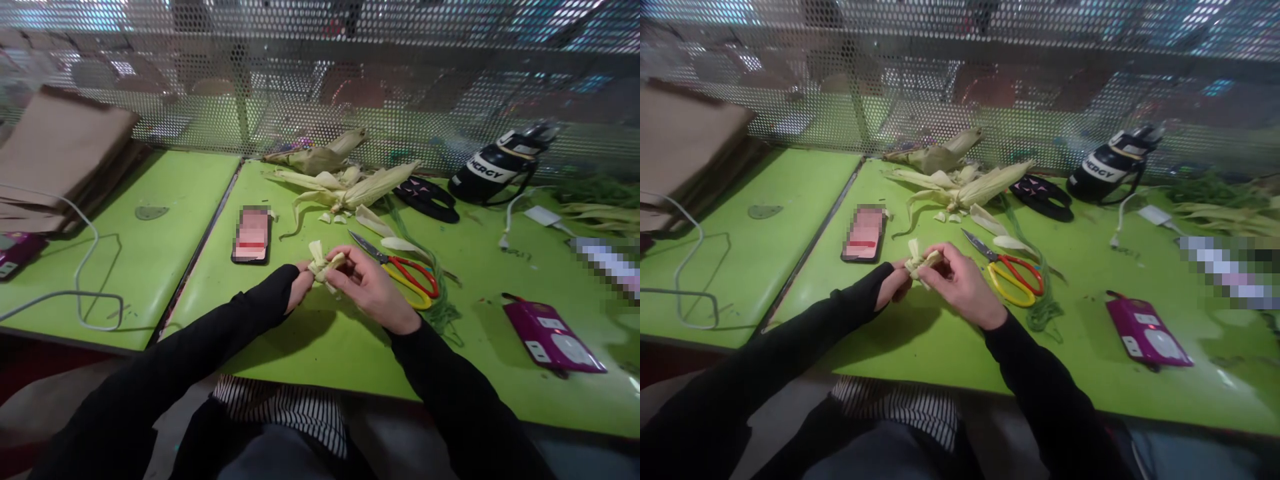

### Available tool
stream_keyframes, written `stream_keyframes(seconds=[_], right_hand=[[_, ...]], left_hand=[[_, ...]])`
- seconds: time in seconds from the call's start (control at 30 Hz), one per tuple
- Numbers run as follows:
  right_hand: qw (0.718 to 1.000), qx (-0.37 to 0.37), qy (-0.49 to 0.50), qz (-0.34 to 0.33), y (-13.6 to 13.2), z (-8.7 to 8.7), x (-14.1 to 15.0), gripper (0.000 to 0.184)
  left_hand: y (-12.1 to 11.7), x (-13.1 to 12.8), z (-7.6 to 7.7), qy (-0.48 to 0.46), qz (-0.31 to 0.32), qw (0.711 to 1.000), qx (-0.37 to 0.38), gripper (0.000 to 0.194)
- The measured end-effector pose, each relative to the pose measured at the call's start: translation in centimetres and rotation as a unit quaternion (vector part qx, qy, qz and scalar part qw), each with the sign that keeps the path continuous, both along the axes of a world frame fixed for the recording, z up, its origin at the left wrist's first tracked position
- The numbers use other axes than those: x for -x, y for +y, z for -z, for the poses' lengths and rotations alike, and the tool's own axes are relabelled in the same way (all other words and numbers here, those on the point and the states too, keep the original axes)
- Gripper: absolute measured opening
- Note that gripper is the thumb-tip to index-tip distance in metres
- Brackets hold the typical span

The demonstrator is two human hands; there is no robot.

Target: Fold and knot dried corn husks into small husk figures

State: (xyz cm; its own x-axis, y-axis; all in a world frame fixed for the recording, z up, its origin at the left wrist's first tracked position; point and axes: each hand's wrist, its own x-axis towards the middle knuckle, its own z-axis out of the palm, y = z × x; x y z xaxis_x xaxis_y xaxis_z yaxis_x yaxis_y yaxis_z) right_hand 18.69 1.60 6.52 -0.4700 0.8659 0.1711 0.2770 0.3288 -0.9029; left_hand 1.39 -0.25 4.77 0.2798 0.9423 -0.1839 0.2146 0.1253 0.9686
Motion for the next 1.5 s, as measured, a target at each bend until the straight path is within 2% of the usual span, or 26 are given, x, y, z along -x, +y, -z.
stream_keyframes(seconds=[0.07, 0.13, 0.3, 0.37, 0.53, 0.67, 0.83, 1.0, 1.17, 1.37, 1.5], right_hand=[[0.998, 0.050, 0.036, -0.009, 0.0, 0.0, 0.0, 0.022], [0.994, 0.068, 0.082, 0.018, 0.0, 0.0, 0.0, 0.021], [0.980, 0.053, 0.169, 0.094, 0.2, 0.2, 0.0, 0.024], [0.982, 0.032, 0.156, 0.106, 0.2, 0.1, -0.1, 0.023], [0.993, -0.054, 0.050, 0.089, -0.1, -0.3, -0.4, 0.015], [0.992, -0.107, -0.002, 0.071, -0.3, 0.1, -0.2, 0.014], [0.986, -0.157, -0.016, 0.052, -0.6, 0.7, 0.5, 0.016], [0.992, -0.104, -0.005, 0.066, -0.5, 0.4, 0.5, 0.014], [0.990, -0.022, 0.090, 0.109, -0.3, -0.1, 0.1, 0.018], [0.984, 0.012, 0.129, 0.123, 0.1, 0.3, -0.4, 0.019], [0.986, 0.004, 0.123, 0.108, 0.1, 0.2, -0.4, 0.017]], left_hand=[[-0.3, 0.0, -0.2, -0.008, 0.013, 1.000, 0.002, 0.029], [-0.7, 0.0, -0.6, -0.027, 0.008, 0.999, -0.020, 0.034], [-1.6, 0.1, -1.2, -0.024, 0.007, 0.996, -0.087, 0.040], [-1.6, 0.1, -0.9, -0.020, 0.012, 0.995, -0.092, 0.042], [-1.0, 0.4, 0.2, -0.085, 0.052, 0.992, -0.080, 0.032], [-0.3, 0.7, 1.2, -0.078, 0.036, 0.994, -0.070, 0.033], [0.8, 0.4, 2.4, -0.179, 0.033, 0.983, 0.013, 0.042], [0.5, 0.3, 2.1, -0.210, 0.086, 0.973, 0.044, 0.036], [0.1, 0.3, 1.2, -0.180, 0.072, 0.981, 0.017, 0.037], [0.3, 0.4, 1.6, -0.137, 0.069, 0.988, -0.029, 0.033], [0.4, 0.8, 1.9, -0.130, 0.080, 0.987, -0.048, 0.030]])
